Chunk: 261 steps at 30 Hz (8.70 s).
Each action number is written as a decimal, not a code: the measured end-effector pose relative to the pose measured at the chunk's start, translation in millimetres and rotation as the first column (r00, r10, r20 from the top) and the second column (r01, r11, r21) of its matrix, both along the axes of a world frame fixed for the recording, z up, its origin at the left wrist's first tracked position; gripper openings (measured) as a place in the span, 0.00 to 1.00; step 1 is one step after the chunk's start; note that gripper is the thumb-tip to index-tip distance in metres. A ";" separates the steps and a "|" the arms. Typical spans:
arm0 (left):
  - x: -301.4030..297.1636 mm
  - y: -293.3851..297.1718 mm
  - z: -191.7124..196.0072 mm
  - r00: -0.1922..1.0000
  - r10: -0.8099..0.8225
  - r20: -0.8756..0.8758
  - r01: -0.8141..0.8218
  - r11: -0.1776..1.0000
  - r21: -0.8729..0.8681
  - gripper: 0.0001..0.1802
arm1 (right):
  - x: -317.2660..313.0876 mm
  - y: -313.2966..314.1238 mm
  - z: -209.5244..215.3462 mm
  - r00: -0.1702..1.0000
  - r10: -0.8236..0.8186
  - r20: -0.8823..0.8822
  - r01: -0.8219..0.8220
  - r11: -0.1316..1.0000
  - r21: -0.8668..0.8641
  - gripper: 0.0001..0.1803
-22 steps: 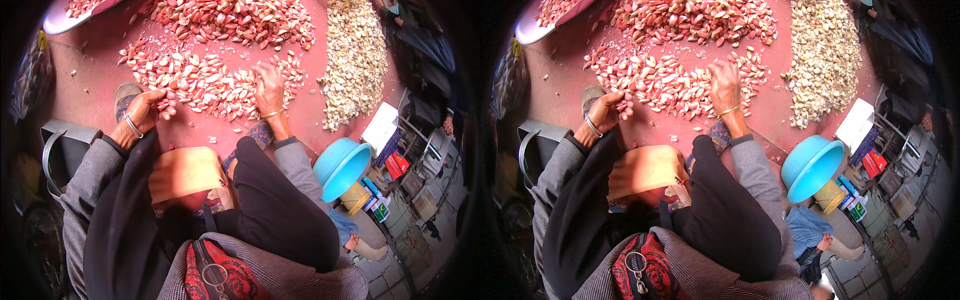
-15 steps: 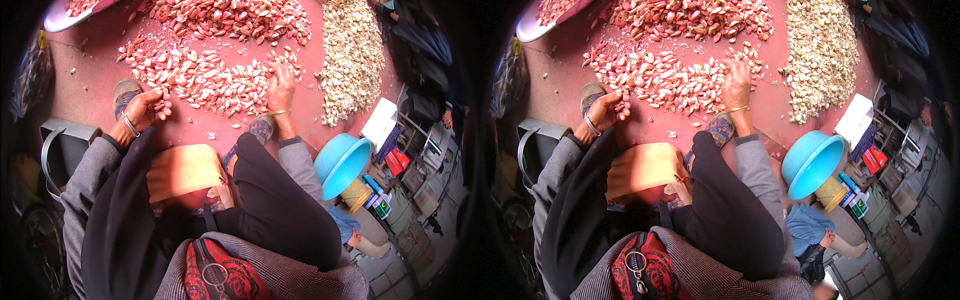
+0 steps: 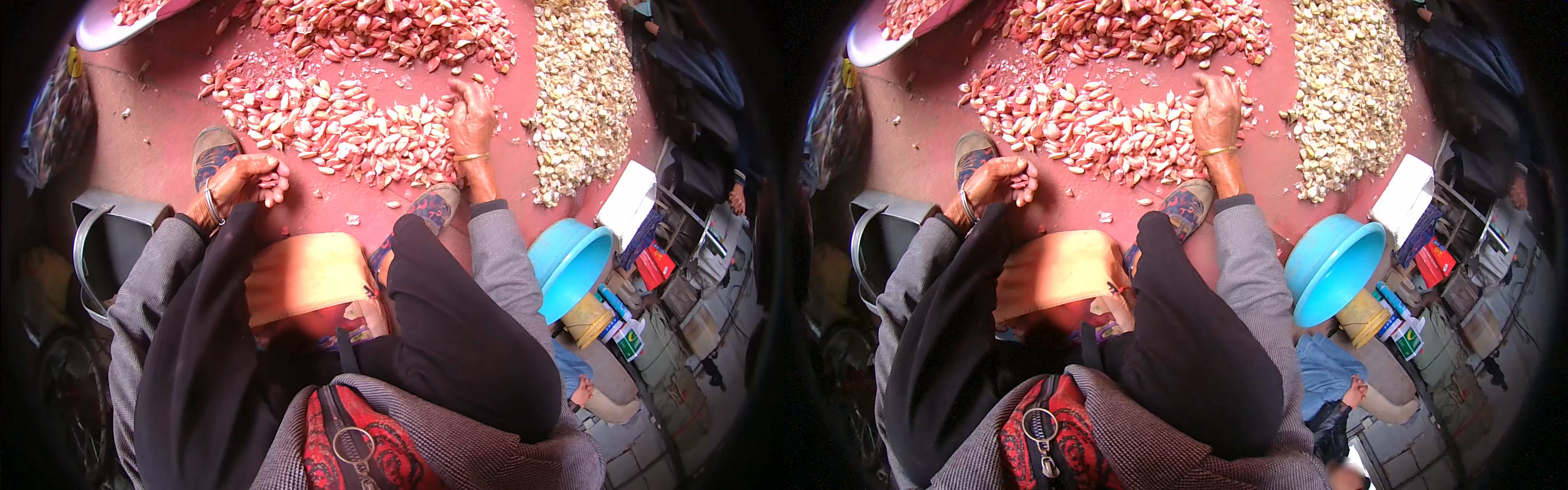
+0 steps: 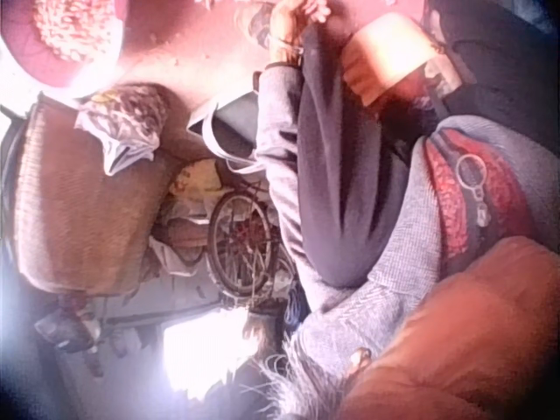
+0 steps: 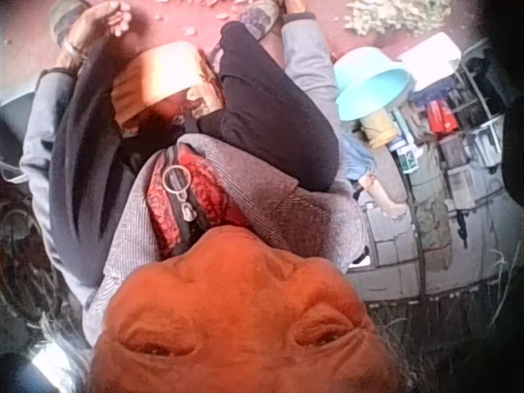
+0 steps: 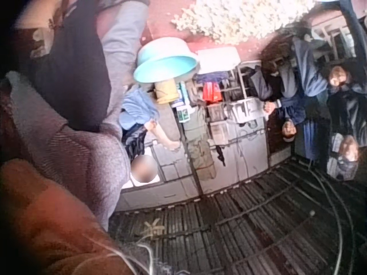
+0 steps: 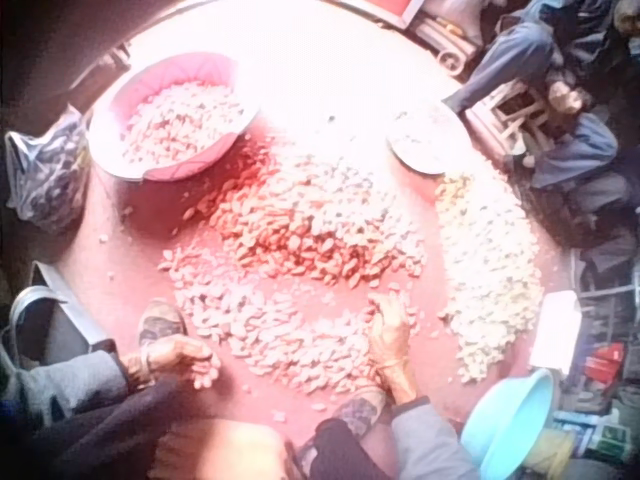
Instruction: The person sits on the floor and sorts peanuts by hand, separating red-skinned peanuts from shelled ones. They pick individual peanuts from a large pile, place red-skinned ones into a pink bowl, and set shelled peanuts aside. The task continues with repetitive hand motions and occasional pauses.
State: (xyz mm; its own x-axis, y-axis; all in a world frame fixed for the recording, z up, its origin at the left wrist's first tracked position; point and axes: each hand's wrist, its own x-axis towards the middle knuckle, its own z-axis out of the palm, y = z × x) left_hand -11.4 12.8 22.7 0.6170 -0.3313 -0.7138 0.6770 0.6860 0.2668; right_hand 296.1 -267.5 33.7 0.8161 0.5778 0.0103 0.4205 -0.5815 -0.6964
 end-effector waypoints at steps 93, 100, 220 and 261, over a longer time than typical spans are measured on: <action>67.1 -43.3 37.0 0.963 0.259 -0.070 -0.265 0.960 -0.093 0.13 | 46.1 12.1 -29.1 0.901 0.044 0.432 0.042 0.981 -0.188 0.13; 63.3 -41.0 39.0 0.967 0.236 -0.097 -0.244 0.967 -0.080 0.13 | 35.9 2.0 -12.0 0.966 -0.001 0.257 0.048 0.983 -0.178 0.08; 44.4 -29.9 33.3 0.953 0.290 -0.088 -0.302 0.934 -0.193 0.16 | 23.9 39.0 -25.0 0.994 0.081 0.070 -0.086 0.994 0.067 0.16; 62.3 -43.0 20.5 0.988 0.145 -0.056 -0.155 0.878 -0.454 0.19 | -96.2 66.7 84.3 0.829 0.553 -0.087 -0.536 0.829 0.161 0.11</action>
State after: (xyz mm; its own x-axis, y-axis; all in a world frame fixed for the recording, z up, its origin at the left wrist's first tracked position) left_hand 50.8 -30.2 43.2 0.6726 -0.5274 -0.5191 0.5583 0.8221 -0.1119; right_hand 199.9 -200.8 117.9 0.3684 0.9291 0.0326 0.5479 -0.1886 -0.8150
